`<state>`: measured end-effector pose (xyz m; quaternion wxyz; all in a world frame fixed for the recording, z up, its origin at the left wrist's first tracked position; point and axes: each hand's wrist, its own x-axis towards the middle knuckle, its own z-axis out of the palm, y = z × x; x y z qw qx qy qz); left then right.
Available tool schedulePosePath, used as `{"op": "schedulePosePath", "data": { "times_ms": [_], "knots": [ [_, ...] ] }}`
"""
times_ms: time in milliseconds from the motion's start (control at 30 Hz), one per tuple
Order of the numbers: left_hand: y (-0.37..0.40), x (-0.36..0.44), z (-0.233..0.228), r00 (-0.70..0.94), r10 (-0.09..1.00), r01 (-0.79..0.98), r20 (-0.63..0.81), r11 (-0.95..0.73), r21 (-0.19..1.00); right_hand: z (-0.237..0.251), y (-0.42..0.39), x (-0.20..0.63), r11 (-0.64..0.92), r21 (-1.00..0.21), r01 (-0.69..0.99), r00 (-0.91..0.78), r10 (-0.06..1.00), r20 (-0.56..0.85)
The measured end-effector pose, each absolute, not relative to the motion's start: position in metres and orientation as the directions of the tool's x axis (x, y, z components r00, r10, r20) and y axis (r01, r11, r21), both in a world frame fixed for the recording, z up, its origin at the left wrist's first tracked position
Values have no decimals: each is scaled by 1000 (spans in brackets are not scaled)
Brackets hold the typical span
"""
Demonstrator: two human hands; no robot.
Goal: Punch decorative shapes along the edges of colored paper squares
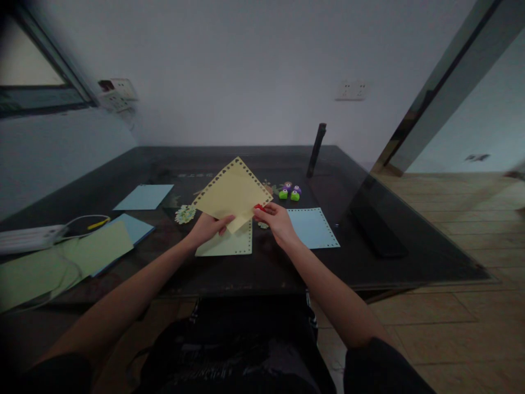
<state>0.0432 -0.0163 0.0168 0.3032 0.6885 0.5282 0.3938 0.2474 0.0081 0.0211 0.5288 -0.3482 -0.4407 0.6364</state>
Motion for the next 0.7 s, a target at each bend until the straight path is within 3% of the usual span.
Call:
{"op": "schedulePosePath", "data": {
  "times_ms": [700],
  "knots": [
    [-19,45,22,148,959,477,240,-282,833,22,8,248,-57,-940,-336,-204,979,14]
  ]
}}
